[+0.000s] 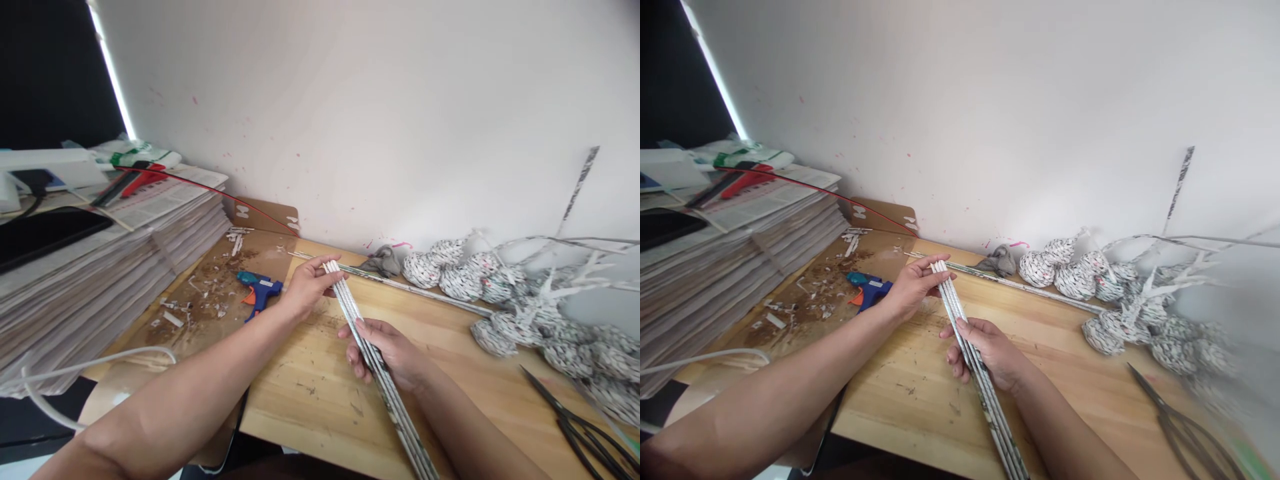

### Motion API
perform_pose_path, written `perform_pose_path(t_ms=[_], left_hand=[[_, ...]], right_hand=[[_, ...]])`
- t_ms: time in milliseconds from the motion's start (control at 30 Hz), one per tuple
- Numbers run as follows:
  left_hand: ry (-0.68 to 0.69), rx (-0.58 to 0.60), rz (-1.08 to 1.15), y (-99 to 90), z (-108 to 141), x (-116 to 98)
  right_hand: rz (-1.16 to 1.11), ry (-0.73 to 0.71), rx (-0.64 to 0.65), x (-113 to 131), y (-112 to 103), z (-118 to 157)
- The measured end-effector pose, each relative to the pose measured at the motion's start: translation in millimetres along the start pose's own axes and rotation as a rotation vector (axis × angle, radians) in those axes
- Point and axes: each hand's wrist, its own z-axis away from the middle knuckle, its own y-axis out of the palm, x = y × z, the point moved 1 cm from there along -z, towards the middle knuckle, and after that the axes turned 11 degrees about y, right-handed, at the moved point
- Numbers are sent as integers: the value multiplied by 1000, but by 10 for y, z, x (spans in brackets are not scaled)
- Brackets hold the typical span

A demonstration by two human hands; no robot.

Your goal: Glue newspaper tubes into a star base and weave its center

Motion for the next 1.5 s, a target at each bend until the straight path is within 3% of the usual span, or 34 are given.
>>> perform_pose_path(t_ms=[233,1500], left_hand=[[-14,-19,6,-22,-18,-16],[-22,36,2,-55,-22,10]], right_hand=[[64,84,-8,10,7,42],[30,67,6,-6,17,26]])
